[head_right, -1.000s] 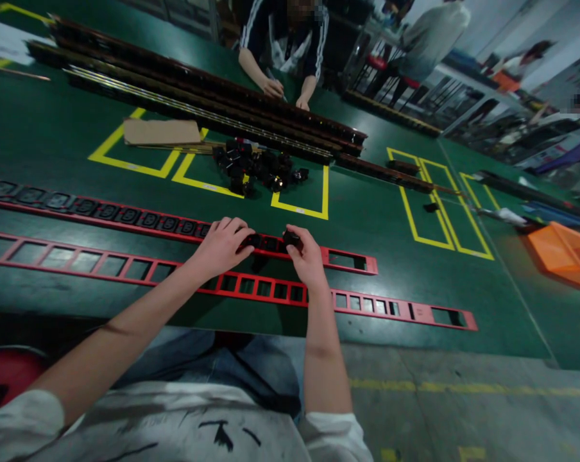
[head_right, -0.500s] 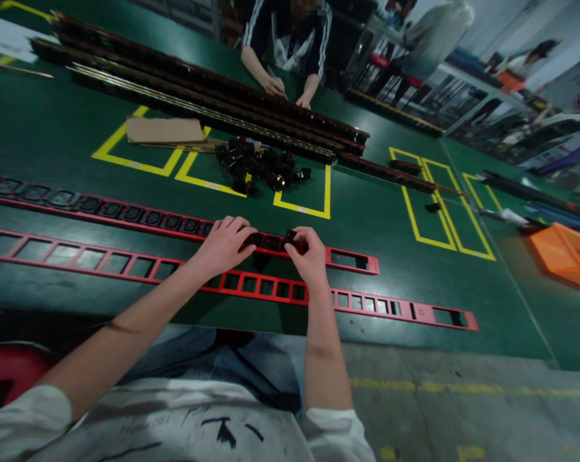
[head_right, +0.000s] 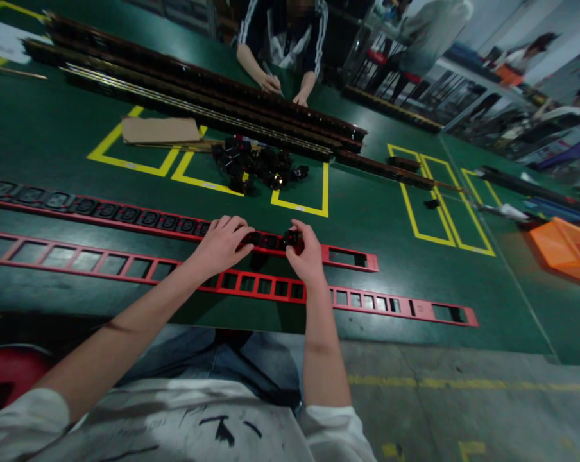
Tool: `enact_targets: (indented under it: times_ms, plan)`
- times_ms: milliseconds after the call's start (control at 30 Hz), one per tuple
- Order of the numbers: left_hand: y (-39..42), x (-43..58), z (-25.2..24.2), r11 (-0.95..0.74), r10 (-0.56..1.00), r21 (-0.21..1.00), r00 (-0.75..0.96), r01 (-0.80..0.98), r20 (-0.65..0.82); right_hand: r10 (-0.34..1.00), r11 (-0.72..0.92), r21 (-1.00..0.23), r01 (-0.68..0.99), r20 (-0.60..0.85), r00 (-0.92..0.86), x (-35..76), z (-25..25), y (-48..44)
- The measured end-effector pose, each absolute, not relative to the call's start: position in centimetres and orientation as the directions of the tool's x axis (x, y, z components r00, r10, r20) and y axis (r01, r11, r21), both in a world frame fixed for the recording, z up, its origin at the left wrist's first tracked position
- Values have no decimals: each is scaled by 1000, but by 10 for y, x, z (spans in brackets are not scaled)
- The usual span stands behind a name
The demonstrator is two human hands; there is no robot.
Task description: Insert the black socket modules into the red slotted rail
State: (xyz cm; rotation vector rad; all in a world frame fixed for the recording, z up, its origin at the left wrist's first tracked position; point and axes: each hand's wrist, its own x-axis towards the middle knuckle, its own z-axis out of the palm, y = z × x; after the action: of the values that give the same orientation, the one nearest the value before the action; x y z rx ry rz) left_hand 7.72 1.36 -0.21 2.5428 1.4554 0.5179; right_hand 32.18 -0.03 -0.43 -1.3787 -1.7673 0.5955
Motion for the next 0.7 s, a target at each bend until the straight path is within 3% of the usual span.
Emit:
enact_targets:
  times_ms: [133, 467, 700]
  plan:
    - [13, 77, -1, -516, 856, 311, 468, 798, 220, 929, 350, -704, 618, 345, -134, 321, 3, -2]
    - [13, 77, -1, -514, 857, 310, 465, 800, 221, 935, 346, -683, 644, 308, -176, 320, 0, -1]
    - [13, 78, 0, -516, 856, 318, 465, 795, 225, 929, 364, -594, 717, 284, -236, 319, 0, 0]
